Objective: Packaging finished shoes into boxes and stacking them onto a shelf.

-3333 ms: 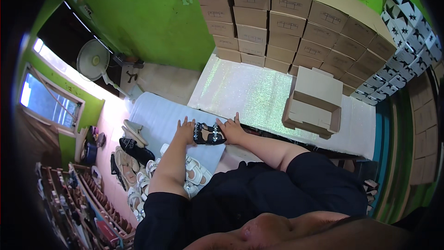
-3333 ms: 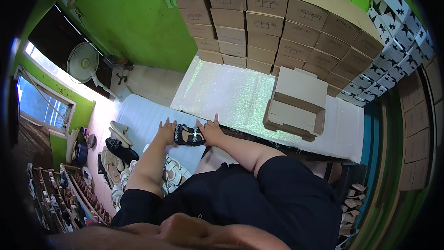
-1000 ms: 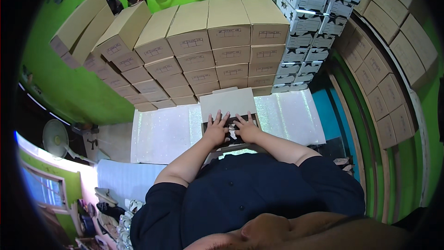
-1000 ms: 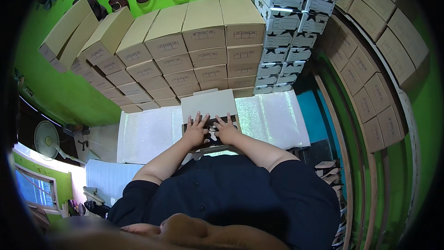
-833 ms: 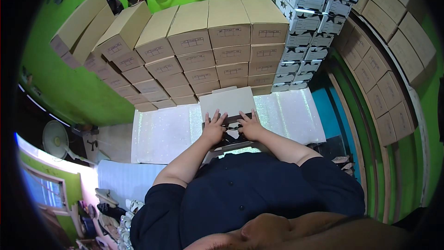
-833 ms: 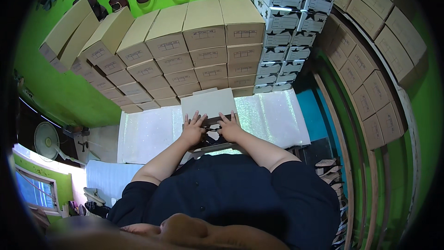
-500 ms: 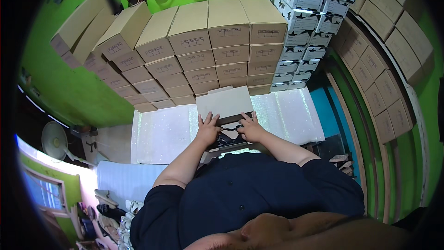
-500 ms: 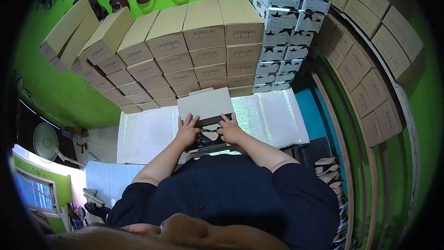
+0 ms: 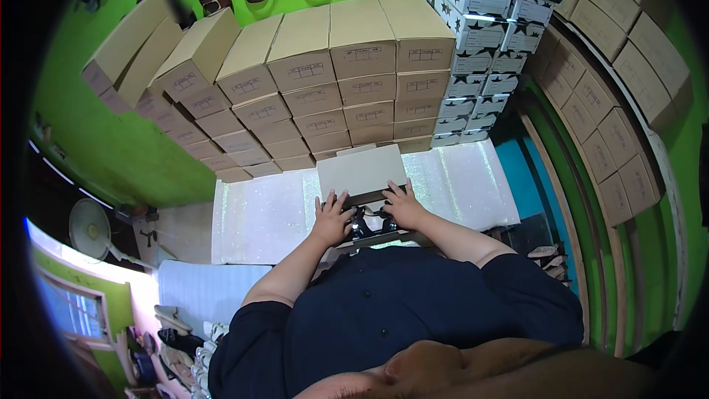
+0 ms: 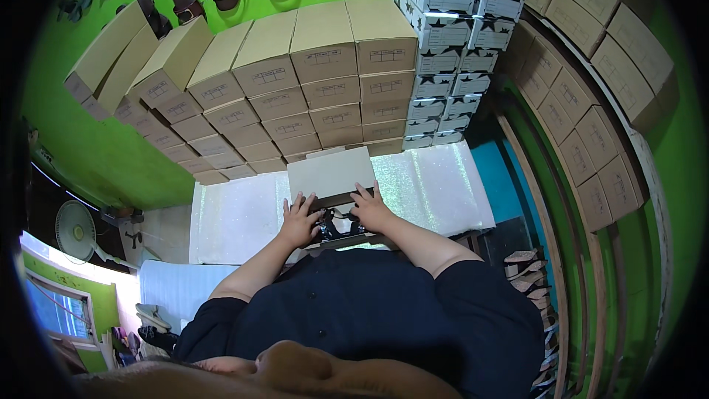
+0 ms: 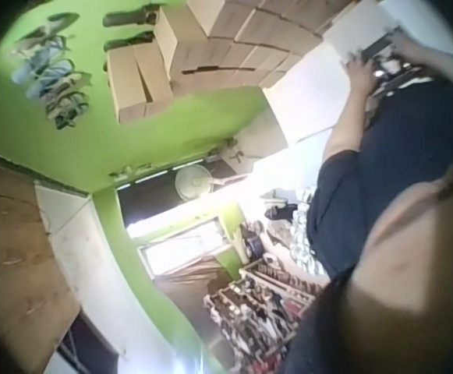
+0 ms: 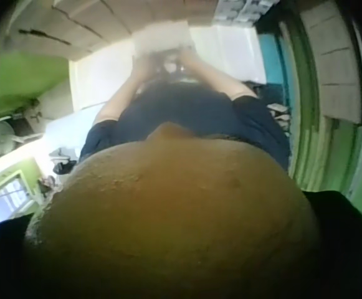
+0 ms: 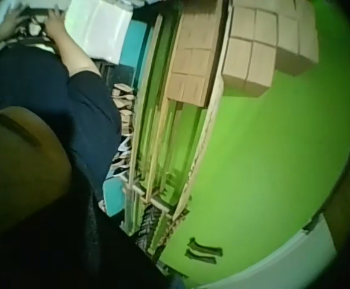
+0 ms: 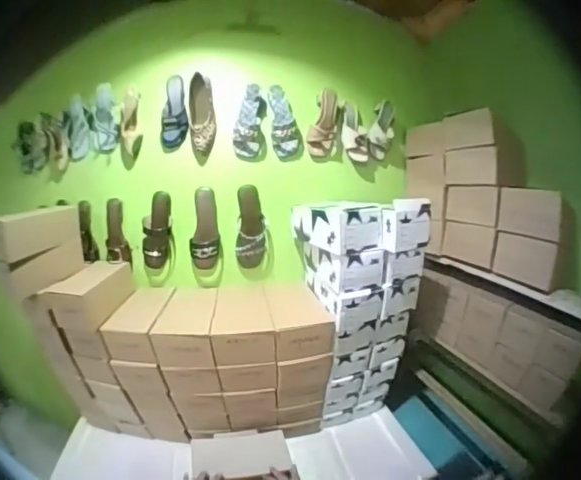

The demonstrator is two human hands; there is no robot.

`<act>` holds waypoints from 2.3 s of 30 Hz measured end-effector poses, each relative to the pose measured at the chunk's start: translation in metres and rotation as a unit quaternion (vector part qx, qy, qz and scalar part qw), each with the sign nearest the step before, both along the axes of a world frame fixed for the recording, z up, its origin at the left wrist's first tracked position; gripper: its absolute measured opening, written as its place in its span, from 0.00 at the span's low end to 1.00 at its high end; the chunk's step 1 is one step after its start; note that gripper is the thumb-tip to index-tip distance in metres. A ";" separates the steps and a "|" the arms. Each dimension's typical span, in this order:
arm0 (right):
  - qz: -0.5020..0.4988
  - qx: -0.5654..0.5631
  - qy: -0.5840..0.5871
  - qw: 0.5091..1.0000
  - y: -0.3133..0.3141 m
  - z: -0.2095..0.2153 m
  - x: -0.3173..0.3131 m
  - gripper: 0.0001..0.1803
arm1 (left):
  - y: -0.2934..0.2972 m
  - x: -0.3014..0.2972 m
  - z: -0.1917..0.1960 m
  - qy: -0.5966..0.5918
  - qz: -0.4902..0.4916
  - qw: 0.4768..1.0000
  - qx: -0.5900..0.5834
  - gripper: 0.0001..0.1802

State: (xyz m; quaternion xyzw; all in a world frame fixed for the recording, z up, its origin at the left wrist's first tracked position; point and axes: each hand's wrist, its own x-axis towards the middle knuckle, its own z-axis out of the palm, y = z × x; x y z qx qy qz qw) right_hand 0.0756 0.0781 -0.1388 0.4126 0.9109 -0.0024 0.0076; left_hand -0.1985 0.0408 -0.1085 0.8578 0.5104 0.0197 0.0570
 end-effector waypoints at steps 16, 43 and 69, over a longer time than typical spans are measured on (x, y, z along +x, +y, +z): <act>0.137 0.015 -0.048 0.989 0.012 0.021 -0.023 0.11 | -0.003 -0.009 -0.011 0.007 0.049 0.999 0.010 0.29; -0.100 -0.151 0.109 0.977 -0.033 0.004 0.074 0.53 | -0.033 -0.052 -0.029 -0.104 0.040 0.988 -0.103 0.61; -0.158 -0.168 0.077 0.970 -0.002 -0.005 0.053 0.43 | -0.015 -0.041 -0.031 -0.041 0.111 0.986 -0.114 0.48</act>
